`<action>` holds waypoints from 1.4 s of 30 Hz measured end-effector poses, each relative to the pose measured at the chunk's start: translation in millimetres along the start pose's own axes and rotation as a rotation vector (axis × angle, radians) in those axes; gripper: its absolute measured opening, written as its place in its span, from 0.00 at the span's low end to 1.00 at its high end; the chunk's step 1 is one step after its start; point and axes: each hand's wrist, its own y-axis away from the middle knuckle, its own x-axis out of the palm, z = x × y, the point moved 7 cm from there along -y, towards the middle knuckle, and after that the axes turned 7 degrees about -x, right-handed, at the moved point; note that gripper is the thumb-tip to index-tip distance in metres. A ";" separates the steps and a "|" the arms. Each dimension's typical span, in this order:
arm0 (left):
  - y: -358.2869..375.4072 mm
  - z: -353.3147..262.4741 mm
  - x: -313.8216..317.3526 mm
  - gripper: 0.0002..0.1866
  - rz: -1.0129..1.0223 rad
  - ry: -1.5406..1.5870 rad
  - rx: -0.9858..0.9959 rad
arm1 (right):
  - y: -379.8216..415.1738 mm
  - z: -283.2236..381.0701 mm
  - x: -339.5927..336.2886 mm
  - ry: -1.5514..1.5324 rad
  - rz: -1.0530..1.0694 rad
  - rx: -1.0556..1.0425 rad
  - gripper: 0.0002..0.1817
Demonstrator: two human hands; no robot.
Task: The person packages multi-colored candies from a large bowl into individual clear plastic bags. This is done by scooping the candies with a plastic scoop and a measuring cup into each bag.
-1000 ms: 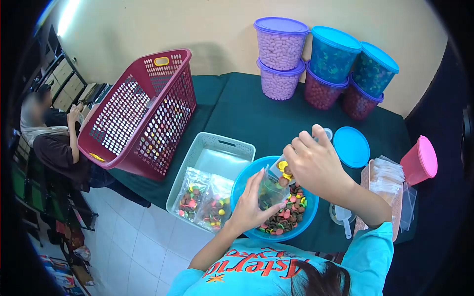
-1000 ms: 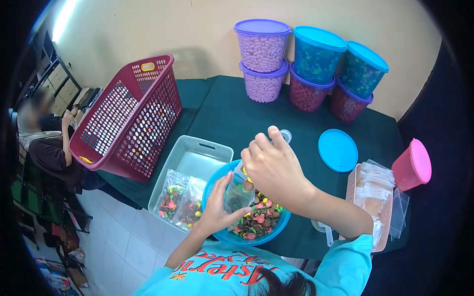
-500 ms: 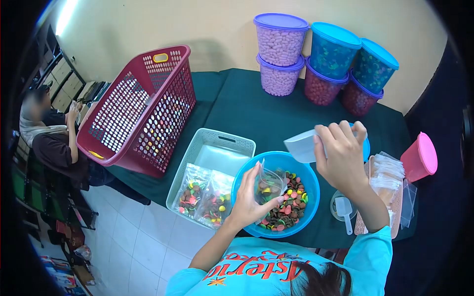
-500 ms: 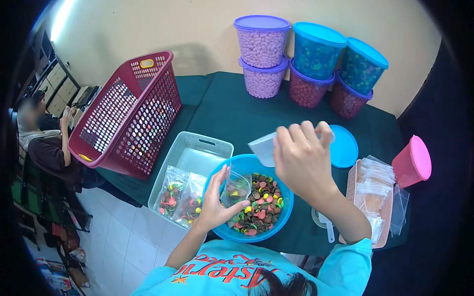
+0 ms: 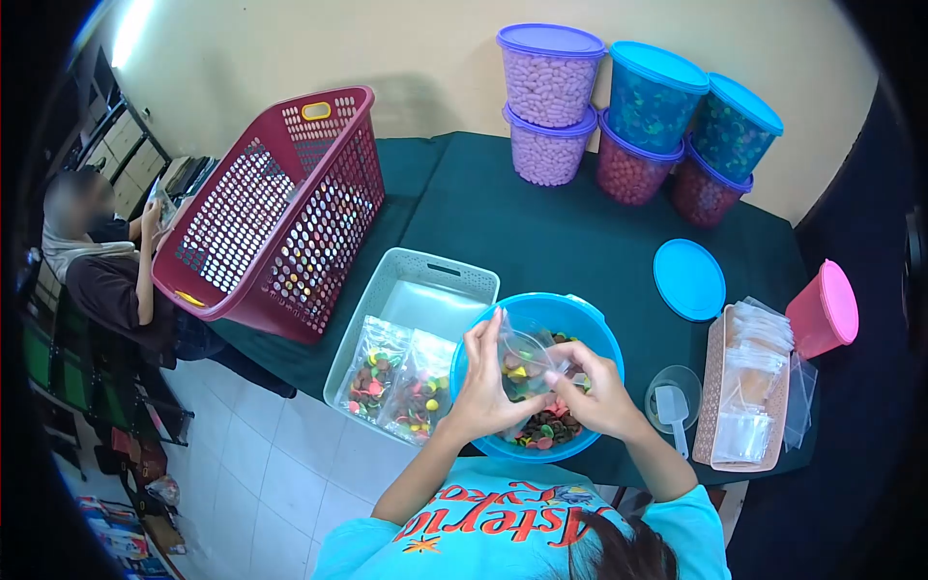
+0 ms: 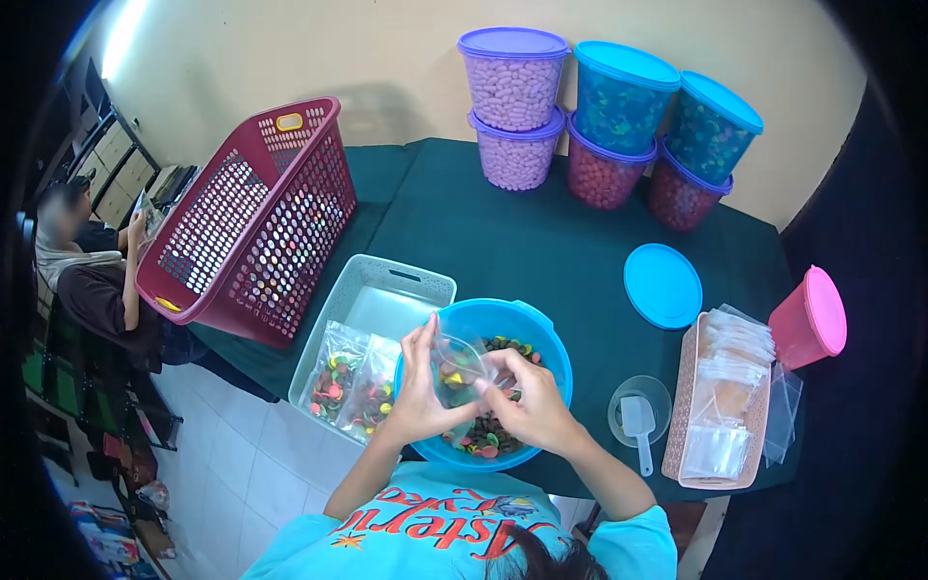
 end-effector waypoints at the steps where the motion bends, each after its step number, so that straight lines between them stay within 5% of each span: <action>1: 1.6 -2.4 0.0 0.51 -0.013 -0.027 0.027 | 0.2 -4.7 -4.8 -0.054 -0.126 -0.019 0.13; 4: 4.0 7.8 -5.9 0.50 0.059 0.329 -0.036 | 2.5 -17.9 -16.1 -0.278 -0.273 0.115 0.09; 5: 7.5 7.6 -7.8 0.36 0.017 0.618 -0.117 | 0.9 -11.4 -21.4 -0.229 -0.287 0.066 0.09; 6: 6.7 7.8 -9.3 0.36 0.018 0.619 -0.115 | 1.6 -8.3 -22.2 -0.228 -0.288 0.065 0.09; 9: 6.6 11.2 -11.5 0.09 0.022 0.725 -0.158 | 1.8 -0.5 -18.4 -0.281 -0.270 0.031 0.11; 16: 8.0 -2.6 -11.4 0.09 -0.085 0.937 -0.119 | 4.3 12.2 6.5 -0.509 -0.394 0.022 0.13; 20: 7.0 3.7 -12.3 0.07 -0.113 0.736 -0.145 | 1.6 12.0 3.7 -0.454 -0.390 -0.085 0.12; 26: 4.5 13.0 -5.1 0.06 -0.072 0.748 -0.157 | 5.0 1.1 0.4 -0.308 -0.443 -0.159 0.09; 32: 6.5 5.4 -1.1 0.06 0.021 0.903 -0.173 | 8.2 -1.3 5.6 -0.476 -0.439 -0.118 0.05; 42: 24.9 -35.4 -29.9 0.03 -0.112 0.622 0.178 | 12.3 56.9 3.9 -0.137 -0.441 -0.461 0.04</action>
